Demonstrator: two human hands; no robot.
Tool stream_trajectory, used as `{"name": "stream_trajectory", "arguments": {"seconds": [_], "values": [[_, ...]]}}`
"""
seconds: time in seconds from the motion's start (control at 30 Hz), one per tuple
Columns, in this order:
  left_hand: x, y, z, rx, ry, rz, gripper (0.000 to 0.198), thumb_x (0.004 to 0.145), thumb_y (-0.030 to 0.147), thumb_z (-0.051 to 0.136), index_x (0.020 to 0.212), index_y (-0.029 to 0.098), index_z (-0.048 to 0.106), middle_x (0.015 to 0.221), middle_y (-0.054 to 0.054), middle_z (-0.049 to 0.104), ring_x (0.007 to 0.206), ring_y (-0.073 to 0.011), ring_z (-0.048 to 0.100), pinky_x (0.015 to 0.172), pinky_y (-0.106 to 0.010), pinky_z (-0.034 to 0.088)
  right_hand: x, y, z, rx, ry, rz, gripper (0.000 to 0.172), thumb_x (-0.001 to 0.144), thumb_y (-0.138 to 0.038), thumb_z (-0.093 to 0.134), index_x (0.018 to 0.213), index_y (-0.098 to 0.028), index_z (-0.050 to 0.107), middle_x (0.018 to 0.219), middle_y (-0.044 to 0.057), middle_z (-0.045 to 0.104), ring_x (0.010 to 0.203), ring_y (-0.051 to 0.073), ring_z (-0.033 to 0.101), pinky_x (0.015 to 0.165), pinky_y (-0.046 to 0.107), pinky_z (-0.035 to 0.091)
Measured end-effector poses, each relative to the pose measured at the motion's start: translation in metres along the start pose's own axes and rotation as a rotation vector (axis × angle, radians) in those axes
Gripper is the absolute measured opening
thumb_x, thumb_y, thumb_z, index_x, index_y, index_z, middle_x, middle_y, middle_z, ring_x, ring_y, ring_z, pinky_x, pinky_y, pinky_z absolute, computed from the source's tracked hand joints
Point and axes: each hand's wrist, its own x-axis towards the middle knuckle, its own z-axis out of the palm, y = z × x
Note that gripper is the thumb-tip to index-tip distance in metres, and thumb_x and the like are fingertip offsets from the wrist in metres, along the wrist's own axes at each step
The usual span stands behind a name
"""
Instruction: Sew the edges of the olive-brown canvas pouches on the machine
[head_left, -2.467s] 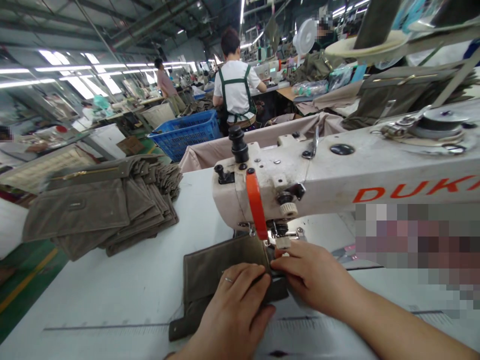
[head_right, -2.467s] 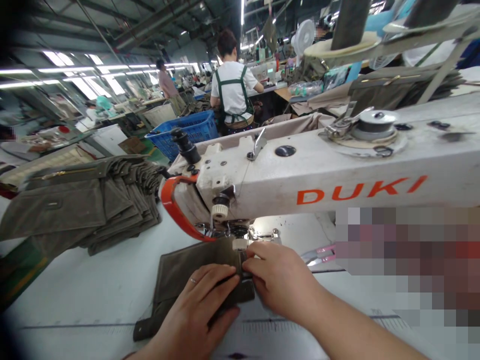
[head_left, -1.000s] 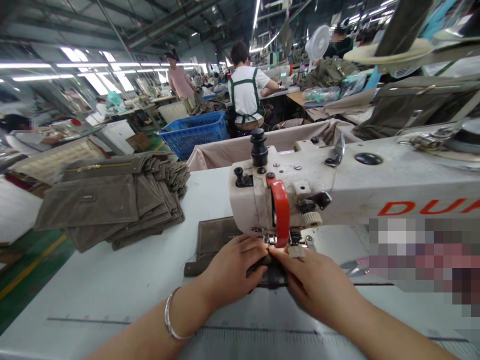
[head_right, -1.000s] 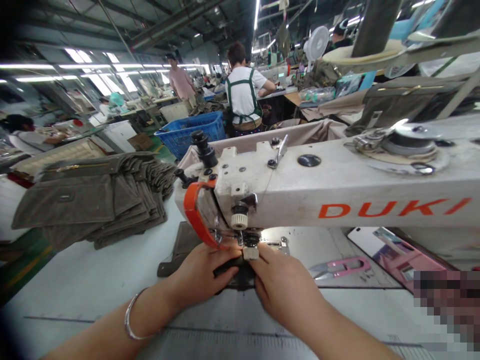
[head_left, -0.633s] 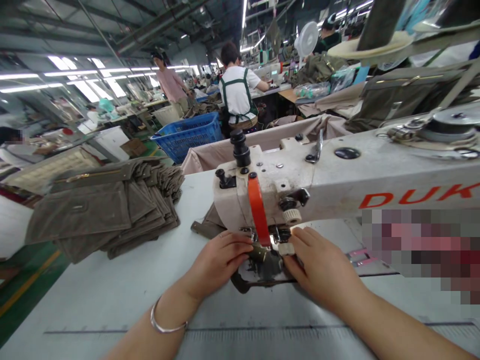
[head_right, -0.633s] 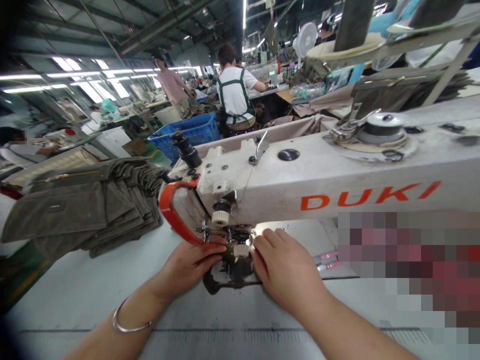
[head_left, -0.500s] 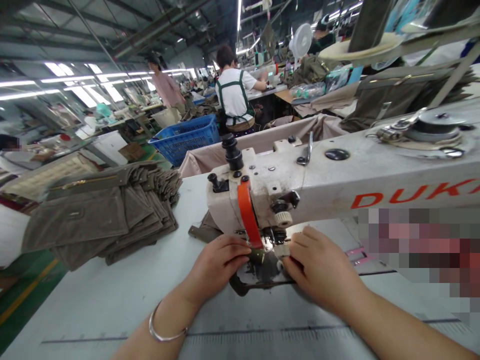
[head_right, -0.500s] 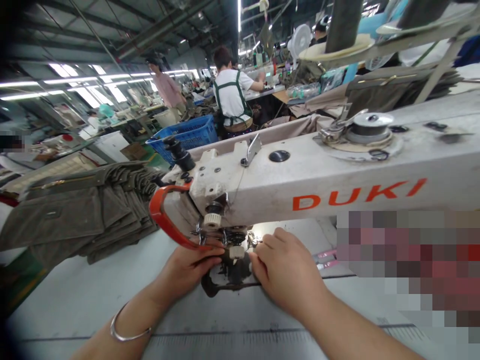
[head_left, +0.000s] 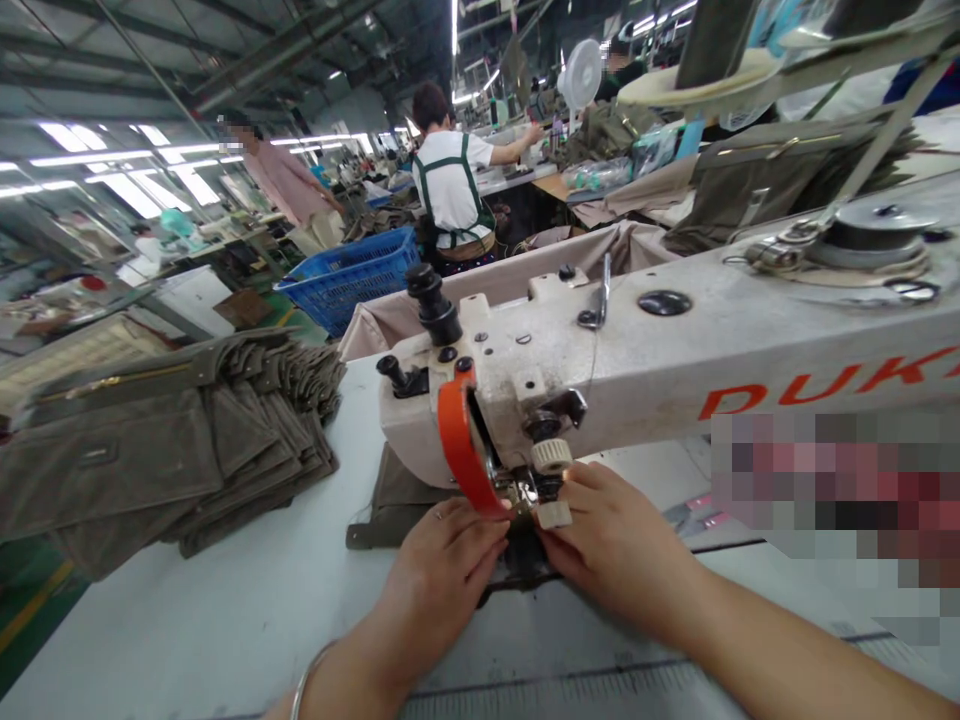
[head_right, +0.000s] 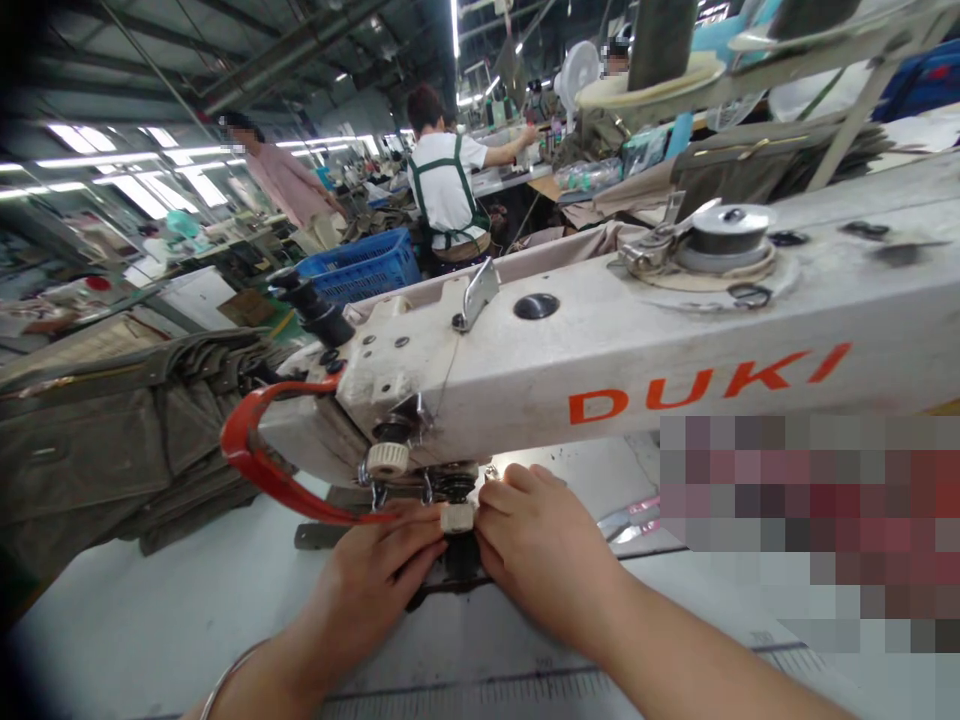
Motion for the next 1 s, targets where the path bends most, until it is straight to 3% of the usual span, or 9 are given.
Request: {"name": "stream_trajectory", "arguments": {"seconds": [0.2, 0.37, 0.5, 0.73, 1.0], "values": [[0.003, 0.007, -0.003, 0.061, -0.078, 0.049, 0.017, 0.093, 0.011, 0.055, 0.106, 0.017, 0.063, 0.107, -0.006, 0.069, 0.103, -0.0213, 0.061, 0.094, -0.038, 0.052, -0.009, -0.005, -0.007, 0.134, -0.009, 0.091, 0.013, 0.087, -0.017, 0.055, 0.078, -0.021, 0.064, 0.082, 0.003, 0.062, 0.086, 0.023, 0.052, 0.081, 0.038, 0.041], [0.012, 0.012, -0.005, 0.038, -0.063, 0.031, 0.017, 0.096, 0.014, 0.049, 0.106, 0.019, 0.063, 0.103, -0.006, 0.067, 0.101, -0.0205, 0.06, 0.096, -0.039, 0.049, -0.012, -0.005, -0.003, 0.171, 0.036, 0.111, 0.012, 0.09, -0.017, 0.054, 0.097, -0.02, 0.063, 0.1, 0.005, 0.065, 0.093, 0.024, 0.053, 0.081, 0.037, 0.042], [0.015, 0.014, -0.004, 0.023, -0.059, 0.042, 0.02, 0.099, 0.015, 0.044, 0.106, 0.019, 0.061, 0.098, -0.005, 0.067, 0.094, -0.0186, 0.061, 0.089, -0.036, 0.051, -0.011, -0.002, 0.005, 0.17, -0.014, 0.068, 0.012, 0.094, -0.018, 0.051, 0.094, -0.023, 0.063, 0.092, 0.002, 0.066, 0.084, 0.021, 0.055, 0.075, 0.034, 0.042], [0.007, 0.012, 0.0, 0.015, -0.01, -0.035, 0.015, 0.097, 0.019, 0.051, 0.102, 0.02, 0.065, 0.101, -0.004, 0.069, 0.096, -0.0206, 0.062, 0.089, -0.038, 0.051, -0.01, -0.006, 0.009, 0.147, -0.015, 0.191, 0.01, 0.092, -0.018, 0.053, 0.092, -0.019, 0.063, 0.085, 0.005, 0.063, 0.087, 0.024, 0.057, 0.075, 0.035, 0.043], [0.01, 0.016, 0.0, 0.084, -0.052, -0.022, 0.019, 0.097, 0.014, 0.046, 0.104, 0.017, 0.064, 0.101, -0.006, 0.069, 0.097, -0.0217, 0.063, 0.087, -0.038, 0.053, -0.012, -0.001, 0.007, 0.255, 0.074, 0.089, 0.015, 0.093, -0.018, 0.053, 0.084, -0.021, 0.064, 0.092, 0.005, 0.064, 0.086, 0.02, 0.056, 0.072, 0.031, 0.045]]}}
